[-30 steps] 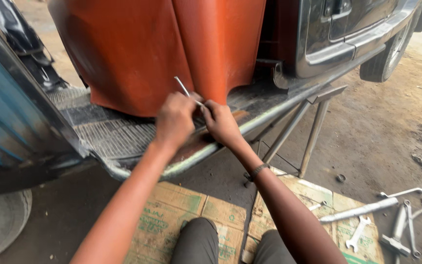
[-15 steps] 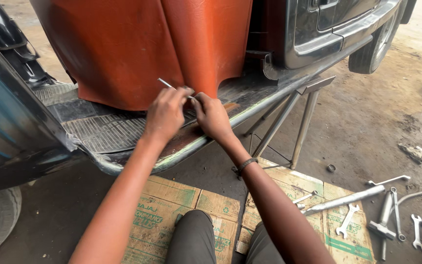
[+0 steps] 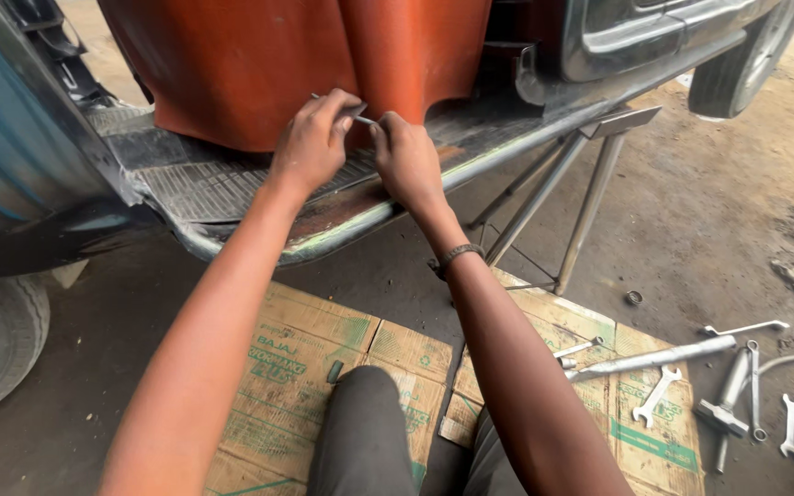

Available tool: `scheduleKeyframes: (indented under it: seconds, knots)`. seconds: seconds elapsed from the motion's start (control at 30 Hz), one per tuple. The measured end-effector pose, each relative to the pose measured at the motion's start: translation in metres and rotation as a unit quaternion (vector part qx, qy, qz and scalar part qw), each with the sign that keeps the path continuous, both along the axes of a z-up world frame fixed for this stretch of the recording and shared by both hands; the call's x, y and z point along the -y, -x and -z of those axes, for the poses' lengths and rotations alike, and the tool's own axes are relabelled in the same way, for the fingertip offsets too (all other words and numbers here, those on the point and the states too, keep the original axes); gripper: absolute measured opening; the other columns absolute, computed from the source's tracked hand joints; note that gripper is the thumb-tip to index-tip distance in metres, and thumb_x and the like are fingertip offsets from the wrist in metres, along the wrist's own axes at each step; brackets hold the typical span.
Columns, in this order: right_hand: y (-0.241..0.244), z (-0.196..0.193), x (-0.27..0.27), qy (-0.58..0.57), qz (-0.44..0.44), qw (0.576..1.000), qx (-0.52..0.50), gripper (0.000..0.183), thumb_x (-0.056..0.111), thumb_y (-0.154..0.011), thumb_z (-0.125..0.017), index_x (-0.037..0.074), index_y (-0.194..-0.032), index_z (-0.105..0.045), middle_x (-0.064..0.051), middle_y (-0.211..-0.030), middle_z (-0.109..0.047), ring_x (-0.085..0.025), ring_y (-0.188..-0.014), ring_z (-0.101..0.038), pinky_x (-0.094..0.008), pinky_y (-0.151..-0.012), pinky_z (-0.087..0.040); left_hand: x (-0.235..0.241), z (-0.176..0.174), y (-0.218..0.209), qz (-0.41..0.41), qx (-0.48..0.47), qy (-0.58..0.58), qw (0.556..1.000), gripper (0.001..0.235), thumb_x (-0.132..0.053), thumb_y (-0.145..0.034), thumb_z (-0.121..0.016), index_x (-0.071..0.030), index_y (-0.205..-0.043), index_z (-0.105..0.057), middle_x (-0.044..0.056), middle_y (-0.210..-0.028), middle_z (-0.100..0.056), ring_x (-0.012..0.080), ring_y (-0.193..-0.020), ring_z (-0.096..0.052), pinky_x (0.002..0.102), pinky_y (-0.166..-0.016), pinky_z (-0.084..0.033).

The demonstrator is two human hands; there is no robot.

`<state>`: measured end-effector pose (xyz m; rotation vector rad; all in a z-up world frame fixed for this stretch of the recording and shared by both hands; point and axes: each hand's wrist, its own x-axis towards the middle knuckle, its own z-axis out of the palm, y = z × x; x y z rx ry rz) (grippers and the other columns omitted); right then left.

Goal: The person uses a metal tool to repeatedly scrape and pry at the seam of an orange vehicle body panel. The person is sitting on a cardboard box on the ground while performing the task.

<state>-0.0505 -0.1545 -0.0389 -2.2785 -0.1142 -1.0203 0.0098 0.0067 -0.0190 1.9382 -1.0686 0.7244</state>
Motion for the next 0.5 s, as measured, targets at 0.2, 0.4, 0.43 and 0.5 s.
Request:
scheduleKeyframes:
  seconds: [0.2, 0.4, 0.43, 0.5]
  knots:
    - [-0.007, -0.010, -0.002, 0.001, -0.024, 1.000, 0.008, 0.018, 0.018, -0.098, -0.063, 0.001, -0.095, -0.065, -0.025, -0.083, -0.068, -0.047, -0.083, -0.065, -0.053, -0.071, -0.050, -0.005, -0.006, 0.004, -0.037, -0.023, -0.015, 0.999, 0.017, -0.005, -0.099, -0.062, -0.006, -0.117, -0.062, 0.017, -0.108, -0.072, 0.0392, -0.105, -0.067, 0.049, -0.086, -0.054]
    - [0.004, -0.018, -0.011, -0.006, -0.006, 1.000, -0.015, 0.018, 0.019, -0.100, -0.062, 0.002, -0.097, -0.065, -0.025, -0.084, -0.069, -0.047, -0.084, -0.066, -0.052, -0.069, -0.050, -0.016, -0.006, 0.013, -0.040, -0.056, 0.010, 0.998, 0.018, -0.007, -0.100, -0.057, -0.008, -0.118, -0.062, 0.014, -0.116, -0.073, 0.0351, -0.110, -0.070, 0.047, -0.086, -0.056]
    - [0.005, -0.020, -0.012, -0.010, -0.014, 1.000, -0.023, 0.017, 0.019, -0.100, -0.061, 0.002, -0.097, -0.066, -0.025, -0.084, -0.069, -0.046, -0.083, -0.067, -0.052, -0.069, -0.050, -0.018, -0.007, 0.016, -0.052, -0.075, 0.002, 0.996, 0.019, -0.007, -0.100, -0.057, -0.009, -0.119, -0.063, 0.014, -0.116, -0.073, 0.0347, -0.109, -0.070, 0.048, -0.085, -0.056]
    - [0.004, -0.024, -0.011, -0.015, -0.024, 0.999, -0.035, 0.017, 0.019, -0.099, -0.061, 0.002, -0.097, -0.066, -0.024, -0.083, -0.069, -0.045, -0.082, -0.068, -0.050, -0.069, -0.051, -0.018, -0.009, 0.019, -0.076, -0.116, -0.016, 0.990, 0.020, -0.009, -0.100, -0.058, -0.010, -0.120, -0.063, 0.015, -0.114, -0.073, 0.0339, -0.108, -0.070, 0.048, -0.085, -0.056]
